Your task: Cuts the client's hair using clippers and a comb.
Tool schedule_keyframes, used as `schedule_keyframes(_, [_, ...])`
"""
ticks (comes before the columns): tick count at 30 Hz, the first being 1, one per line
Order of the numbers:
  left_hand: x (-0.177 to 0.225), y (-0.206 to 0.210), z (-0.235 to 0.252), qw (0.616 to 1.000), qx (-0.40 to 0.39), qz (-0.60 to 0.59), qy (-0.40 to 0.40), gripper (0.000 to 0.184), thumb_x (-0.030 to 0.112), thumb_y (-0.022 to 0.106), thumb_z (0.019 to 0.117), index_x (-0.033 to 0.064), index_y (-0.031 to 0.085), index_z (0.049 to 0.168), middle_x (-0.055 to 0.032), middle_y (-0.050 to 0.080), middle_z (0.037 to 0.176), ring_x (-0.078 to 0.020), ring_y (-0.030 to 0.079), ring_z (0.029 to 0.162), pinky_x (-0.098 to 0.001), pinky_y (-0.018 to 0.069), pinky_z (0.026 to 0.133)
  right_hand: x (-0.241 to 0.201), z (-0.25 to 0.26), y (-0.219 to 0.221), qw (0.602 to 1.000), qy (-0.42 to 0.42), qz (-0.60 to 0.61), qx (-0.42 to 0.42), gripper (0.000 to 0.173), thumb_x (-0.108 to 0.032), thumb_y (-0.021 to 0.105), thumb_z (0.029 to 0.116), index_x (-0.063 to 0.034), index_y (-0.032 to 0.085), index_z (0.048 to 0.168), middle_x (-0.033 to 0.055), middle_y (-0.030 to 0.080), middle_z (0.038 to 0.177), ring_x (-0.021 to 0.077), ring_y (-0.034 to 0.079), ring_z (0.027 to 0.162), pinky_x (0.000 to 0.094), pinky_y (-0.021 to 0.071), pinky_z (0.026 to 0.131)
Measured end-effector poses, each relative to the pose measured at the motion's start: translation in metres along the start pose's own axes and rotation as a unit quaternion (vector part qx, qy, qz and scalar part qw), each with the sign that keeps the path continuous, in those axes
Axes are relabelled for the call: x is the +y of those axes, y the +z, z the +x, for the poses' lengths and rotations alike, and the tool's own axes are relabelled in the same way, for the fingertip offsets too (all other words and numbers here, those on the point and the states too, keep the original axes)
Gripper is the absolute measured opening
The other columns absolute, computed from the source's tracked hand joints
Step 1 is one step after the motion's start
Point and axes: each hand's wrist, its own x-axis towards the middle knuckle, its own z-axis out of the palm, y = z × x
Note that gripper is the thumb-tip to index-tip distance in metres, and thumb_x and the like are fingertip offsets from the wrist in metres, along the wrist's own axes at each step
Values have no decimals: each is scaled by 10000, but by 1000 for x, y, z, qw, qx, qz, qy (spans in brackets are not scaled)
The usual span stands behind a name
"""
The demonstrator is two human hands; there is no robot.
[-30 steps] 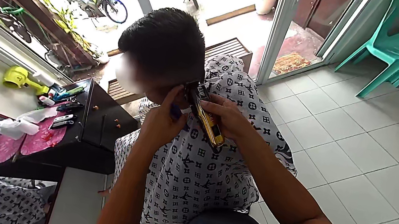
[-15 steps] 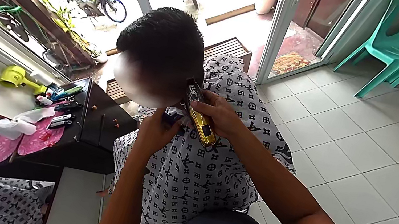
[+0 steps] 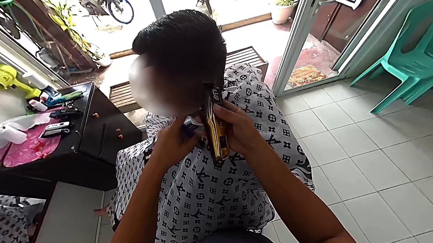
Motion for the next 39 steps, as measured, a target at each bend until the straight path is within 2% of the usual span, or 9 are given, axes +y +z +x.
schedule_keyframes(3, [-1, -1, 1, 1000, -6, -13, 1, 807, 283, 726, 945, 241, 292, 1624, -68, 752, 841, -154, 714, 659, -400, 615, 664, 9, -6, -5, 999, 43, -24, -7, 375, -340, 530, 1020, -102, 533, 1310, 122, 692, 1020, 180, 703, 760, 322, 615, 658])
schedule_keyframes(7, [0, -1, 1, 1000, -8, -15, -4, 801, 283, 723, 951, 220, 294, 1625, -71, 742, 827, -158, 704, 648, -395, 609, 657, 10, -9, -2, 994, 60, -91, 23, 319, -166, 627, 941, -41, 529, 1218, 111, 677, 814, 145, 656, 570, 259, 576, 516])
schedule_keyframes(10, [1, 0, 0, 1000, -10, -16, -7, 825, 276, 721, 952, 246, 262, 1637, -56, 745, 820, -143, 693, 627, -381, 601, 643, -7, -4, 6, 986, 10, -160, 45, 419, -169, 707, 937, -70, 533, 1305, 116, 671, 906, 187, 677, 659, 324, 608, 578])
schedule_keyframes(13, [0, 1, 0, 1000, -5, -19, -8, 824, 272, 723, 947, 256, 271, 1635, -64, 745, 819, -149, 697, 632, -386, 602, 647, -19, 1, 6, 990, -3, -141, 27, 486, -185, 648, 942, -74, 476, 1383, 150, 666, 1059, 264, 714, 836, 432, 634, 705])
schedule_keyframes(16, [0, 2, -2, 1000, 0, -22, -6, 822, 266, 724, 943, 258, 277, 1633, -53, 737, 796, -139, 692, 621, -371, 601, 635, -22, 0, 6, 991, -6, -134, 22, 486, -125, 655, 957, -60, 469, 1402, 171, 661, 1131, 291, 716, 910, 459, 634, 750])
schedule_keyframes(28, [2, 1, -2, 1000, -1, -29, -8, 824, 253, 730, 942, 265, 279, 1632, -53, 732, 787, -127, 680, 608, -353, 595, 629, -22, -1, 11, 991, -17, -128, 27, 459, -120, 671, 955, -51, 488, 1371, 162, 674, 1110, 273, 721, 906, 429, 635, 744])
schedule_keyframes(31, [2, 1, -2, 1000, -3, -28, -6, 829, 250, 738, 939, 245, 280, 1630, -56, 735, 794, -129, 687, 619, -355, 598, 635, -24, 2, 13, 988, -56, -141, 15, 536, -93, 670, 936, -5, 439, 1412, 175, 651, 1151, 265, 704, 966, 418, 621, 819])
schedule_keyframes(35, [3, 0, -2, 999, -8, -32, -15, 837, 262, 736, 943, 268, 265, 1636, -57, 738, 814, -133, 693, 636, -360, 605, 654, -22, -2, 10, 991, -12, -126, 32, 456, -138, 673, 957, -55, 490, 1366, 163, 678, 1087, 274, 722, 888, 438, 634, 723])
schedule_keyframes(39, [4, 0, -3, 999, -9, -30, -17, 829, 254, 736, 945, 265, 273, 1633, -56, 723, 773, -129, 669, 602, -352, 586, 625, -26, 2, 12, 990, -53, -132, 16, 503, -84, 658, 950, -5, 450, 1401, 172, 655, 1137, 264, 706, 962, 418, 624, 811])
